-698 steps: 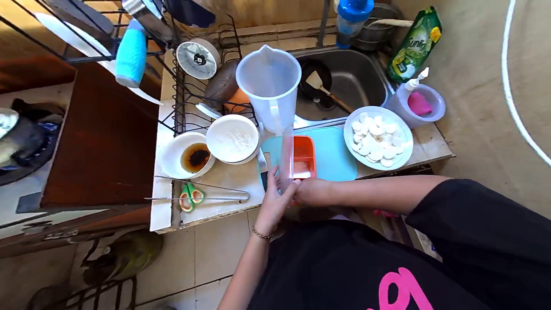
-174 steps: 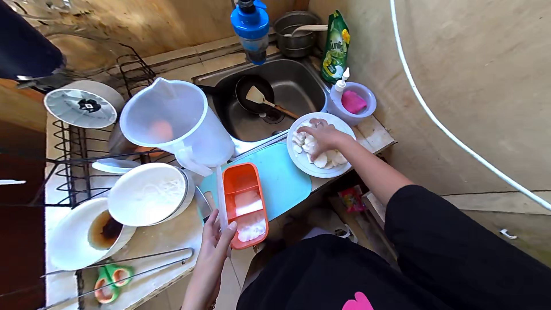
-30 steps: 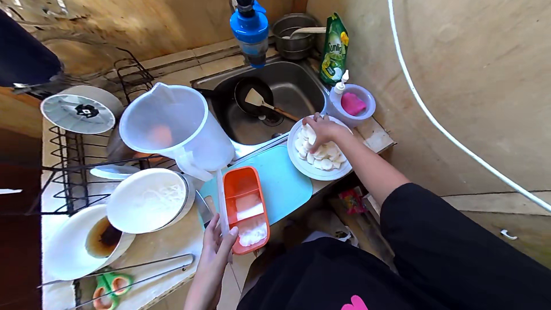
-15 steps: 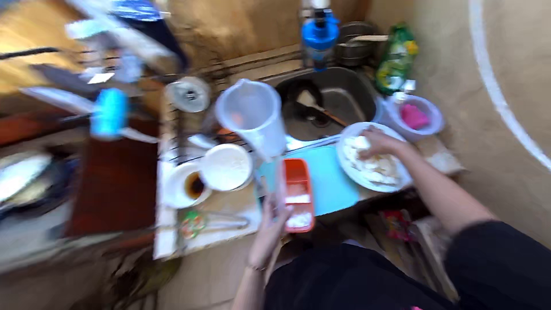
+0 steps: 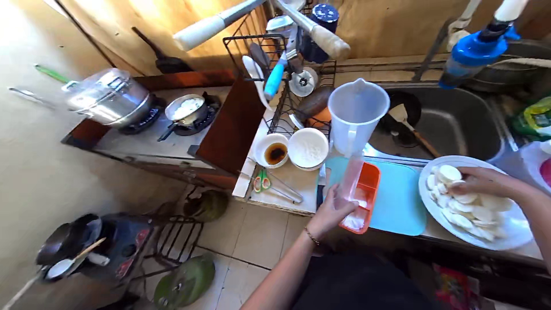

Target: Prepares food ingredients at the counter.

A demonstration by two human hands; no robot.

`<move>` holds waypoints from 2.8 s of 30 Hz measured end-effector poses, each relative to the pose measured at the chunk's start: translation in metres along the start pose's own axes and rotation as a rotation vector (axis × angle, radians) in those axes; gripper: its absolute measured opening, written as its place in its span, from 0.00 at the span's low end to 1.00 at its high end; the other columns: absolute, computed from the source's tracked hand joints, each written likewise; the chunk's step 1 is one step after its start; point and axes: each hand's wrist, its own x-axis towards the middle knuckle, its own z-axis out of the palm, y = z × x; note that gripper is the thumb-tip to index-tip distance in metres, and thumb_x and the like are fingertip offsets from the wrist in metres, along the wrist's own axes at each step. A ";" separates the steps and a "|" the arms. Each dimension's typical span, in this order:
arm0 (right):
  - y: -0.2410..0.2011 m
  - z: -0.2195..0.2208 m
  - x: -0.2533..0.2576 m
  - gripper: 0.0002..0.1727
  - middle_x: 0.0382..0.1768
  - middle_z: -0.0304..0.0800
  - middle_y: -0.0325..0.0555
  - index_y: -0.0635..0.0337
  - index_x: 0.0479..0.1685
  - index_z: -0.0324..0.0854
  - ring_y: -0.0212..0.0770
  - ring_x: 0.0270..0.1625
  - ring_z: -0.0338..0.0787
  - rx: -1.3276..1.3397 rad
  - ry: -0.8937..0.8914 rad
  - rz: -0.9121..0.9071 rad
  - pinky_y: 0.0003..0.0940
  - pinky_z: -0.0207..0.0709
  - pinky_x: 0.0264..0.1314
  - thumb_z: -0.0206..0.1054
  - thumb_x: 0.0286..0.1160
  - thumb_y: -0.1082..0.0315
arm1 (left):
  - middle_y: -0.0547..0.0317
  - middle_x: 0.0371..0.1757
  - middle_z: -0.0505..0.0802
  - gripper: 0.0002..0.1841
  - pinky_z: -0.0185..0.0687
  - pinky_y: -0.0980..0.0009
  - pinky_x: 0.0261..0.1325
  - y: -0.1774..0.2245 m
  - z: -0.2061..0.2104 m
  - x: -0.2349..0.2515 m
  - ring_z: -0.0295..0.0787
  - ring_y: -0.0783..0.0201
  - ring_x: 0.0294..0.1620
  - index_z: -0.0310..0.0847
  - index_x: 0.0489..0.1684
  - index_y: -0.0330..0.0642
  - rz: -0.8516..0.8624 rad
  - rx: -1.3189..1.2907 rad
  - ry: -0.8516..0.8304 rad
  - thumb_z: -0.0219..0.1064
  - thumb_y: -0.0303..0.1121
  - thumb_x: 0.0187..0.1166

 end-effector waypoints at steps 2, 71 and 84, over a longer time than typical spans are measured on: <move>-0.019 -0.005 -0.011 0.25 0.62 0.84 0.77 0.73 0.68 0.80 0.74 0.69 0.82 -0.036 -0.003 0.026 0.73 0.66 0.75 0.75 0.77 0.66 | 0.34 0.80 0.75 0.45 0.81 0.52 0.70 -0.002 0.002 -0.001 0.83 0.48 0.71 0.43 0.94 0.40 0.001 0.011 0.024 0.68 0.42 0.81; 0.054 0.084 -0.035 0.51 0.66 0.81 0.74 0.63 0.80 0.70 0.74 0.70 0.81 0.263 0.421 0.153 0.74 0.72 0.71 0.92 0.47 0.66 | 0.39 0.85 0.69 0.47 0.82 0.55 0.64 -0.007 0.008 0.000 0.78 0.53 0.74 0.39 0.95 0.44 -0.004 0.092 0.022 0.61 0.47 0.75; 0.056 0.081 -0.034 0.32 0.54 0.89 0.70 0.66 0.69 0.78 0.67 0.58 0.88 0.481 0.511 0.031 0.69 0.78 0.63 0.81 0.58 0.79 | 0.40 0.83 0.70 0.46 0.83 0.61 0.62 -0.008 0.008 0.002 0.80 0.58 0.71 0.38 0.94 0.43 0.005 0.094 0.017 0.61 0.47 0.76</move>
